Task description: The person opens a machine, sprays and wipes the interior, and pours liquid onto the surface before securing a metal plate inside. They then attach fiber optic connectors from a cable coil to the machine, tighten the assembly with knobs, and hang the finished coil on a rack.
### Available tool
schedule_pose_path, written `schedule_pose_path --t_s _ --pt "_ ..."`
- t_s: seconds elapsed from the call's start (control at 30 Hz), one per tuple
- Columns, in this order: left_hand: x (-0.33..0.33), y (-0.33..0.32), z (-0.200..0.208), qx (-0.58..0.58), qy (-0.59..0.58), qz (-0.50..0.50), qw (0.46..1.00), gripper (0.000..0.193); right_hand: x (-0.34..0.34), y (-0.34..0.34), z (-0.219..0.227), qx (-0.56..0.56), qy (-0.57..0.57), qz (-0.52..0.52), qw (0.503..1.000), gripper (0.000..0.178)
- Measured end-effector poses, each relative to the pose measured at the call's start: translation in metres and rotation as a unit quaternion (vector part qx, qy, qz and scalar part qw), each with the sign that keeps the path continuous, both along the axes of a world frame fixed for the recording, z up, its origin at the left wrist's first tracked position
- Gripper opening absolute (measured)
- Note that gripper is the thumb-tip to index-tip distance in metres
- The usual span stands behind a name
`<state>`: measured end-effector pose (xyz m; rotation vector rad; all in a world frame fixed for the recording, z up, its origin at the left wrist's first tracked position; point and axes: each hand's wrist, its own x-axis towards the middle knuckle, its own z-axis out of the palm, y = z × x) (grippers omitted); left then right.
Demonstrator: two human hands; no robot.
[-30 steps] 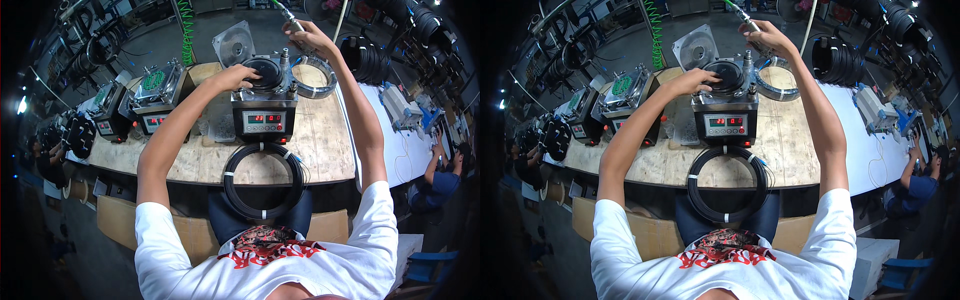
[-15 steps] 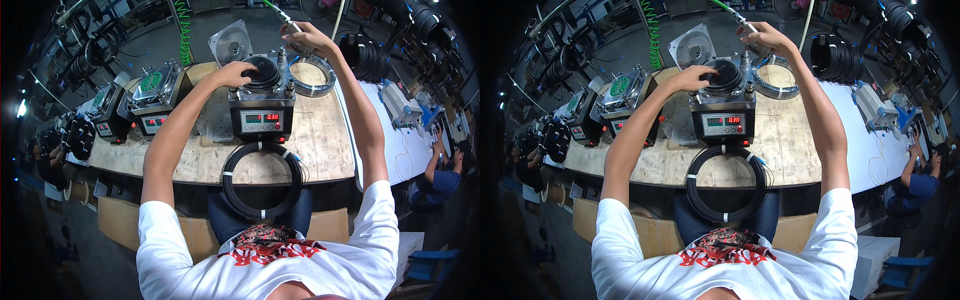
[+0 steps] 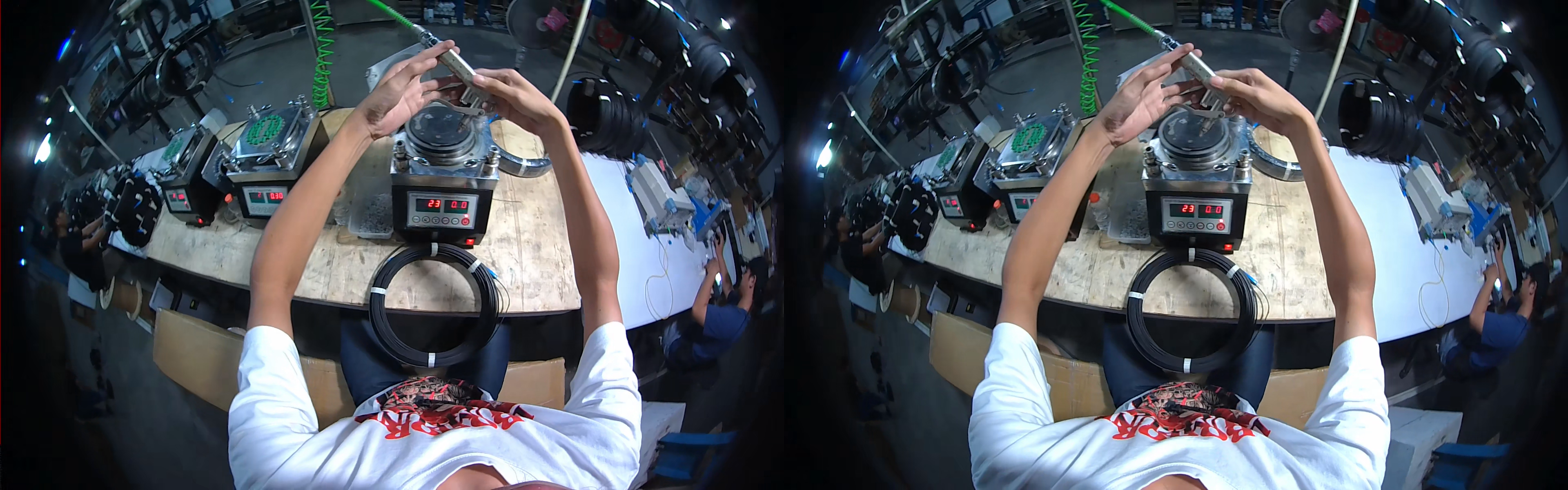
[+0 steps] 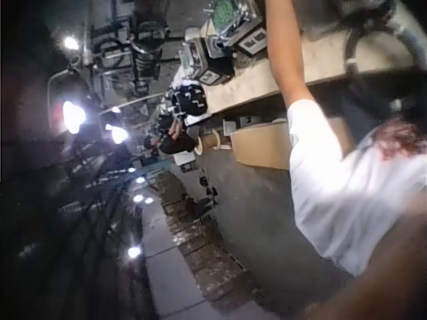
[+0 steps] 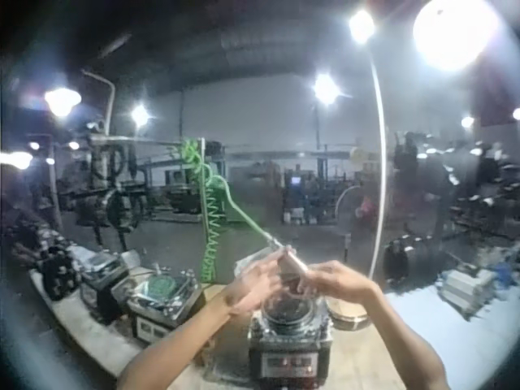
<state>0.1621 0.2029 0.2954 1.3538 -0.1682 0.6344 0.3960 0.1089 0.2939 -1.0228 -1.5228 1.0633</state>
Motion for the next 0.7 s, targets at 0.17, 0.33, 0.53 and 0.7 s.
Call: schedule_pose_path --t_s 0.17,0.33,0.53,0.7 --pt "-0.053 0.029 0.035 0.027 0.030 0.066 0.997 0.052 -0.020 -0.016 -0.020 -0.026 0.014 0.002 1.000 0.047" --pt "-0.101 0.090 0.097 0.014 0.117 0.108 0.987 0.054 -0.012 -0.008 -0.094 0.129 -0.171 -0.276 0.937 0.025" --pt "-0.100 0.169 0.073 0.210 0.271 0.465 0.816 0.030 -0.031 0.003 -0.138 0.224 -0.195 -0.417 0.859 0.025" --pt "-0.105 0.246 0.022 0.097 0.284 0.468 0.831 0.030 -0.042 0.003 -0.132 0.277 -0.216 -0.450 0.821 0.024"
